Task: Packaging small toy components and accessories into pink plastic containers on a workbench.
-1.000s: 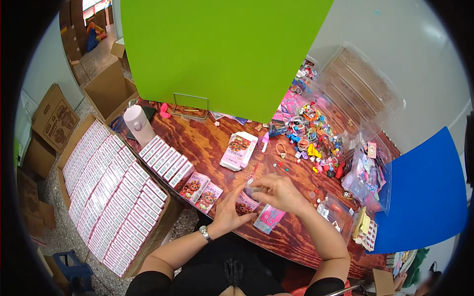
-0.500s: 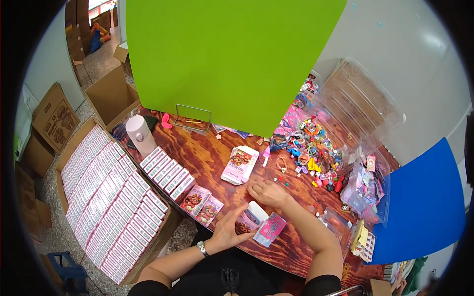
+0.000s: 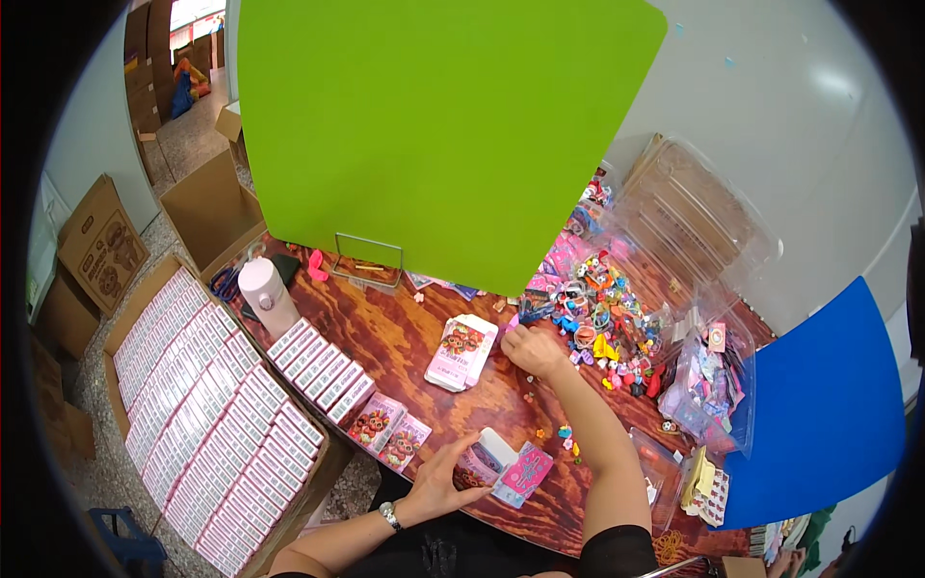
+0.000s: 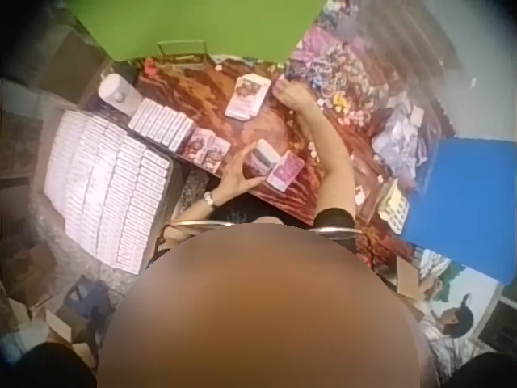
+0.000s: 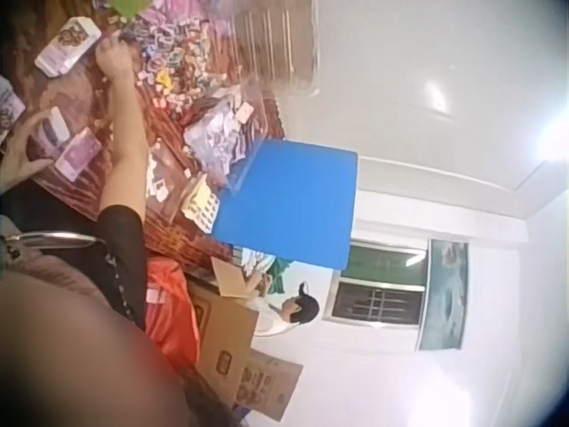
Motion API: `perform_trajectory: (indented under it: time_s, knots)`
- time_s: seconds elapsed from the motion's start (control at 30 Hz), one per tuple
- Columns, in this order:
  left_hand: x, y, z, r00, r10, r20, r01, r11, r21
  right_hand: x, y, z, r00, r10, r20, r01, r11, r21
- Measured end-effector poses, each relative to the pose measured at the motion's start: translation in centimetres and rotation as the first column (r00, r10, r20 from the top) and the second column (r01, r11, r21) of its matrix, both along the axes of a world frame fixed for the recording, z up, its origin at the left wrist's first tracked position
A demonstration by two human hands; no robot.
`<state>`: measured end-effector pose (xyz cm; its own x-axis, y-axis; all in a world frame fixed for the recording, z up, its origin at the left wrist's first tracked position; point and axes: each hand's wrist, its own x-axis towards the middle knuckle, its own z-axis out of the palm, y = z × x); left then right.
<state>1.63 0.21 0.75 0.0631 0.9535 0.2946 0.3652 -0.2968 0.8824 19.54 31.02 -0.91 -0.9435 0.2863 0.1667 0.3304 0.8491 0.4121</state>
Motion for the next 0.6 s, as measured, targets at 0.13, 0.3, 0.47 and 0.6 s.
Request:
perform_trajectory:
  time_s: [0.13, 0.3, 0.47, 0.6]
  knots:
    - [-0.3, -0.3, 0.0, 1.000, 0.005, 0.008, -0.005, 0.999, -0.040, -0.3, 0.9, 0.3, 0.996, 0.064, 0.066, -0.060, 0.996, -0.064]
    - [-0.7, -0.2, 1.0, 1.000, 0.031, -0.005, -0.031, 0.997, -0.065, 0.0, -0.6, 1.6, 0.987, -0.097, -0.131, 0.047, 0.939, -0.340]
    - [0.1, 1.5, 0.5, 1.000, -0.003, -0.022, 0.004, 1.000, 0.010, 2.7, -2.6, 4.9, 0.880, -0.370, -0.299, 0.098, 0.755, -0.648]
    - [0.2, 1.5, 0.7, 1.000, -0.017, -0.025, 0.017, 1.000, 0.002, 2.9, -4.5, 7.6, 0.808, -0.538, -0.239, 0.178, 0.610, -0.772]
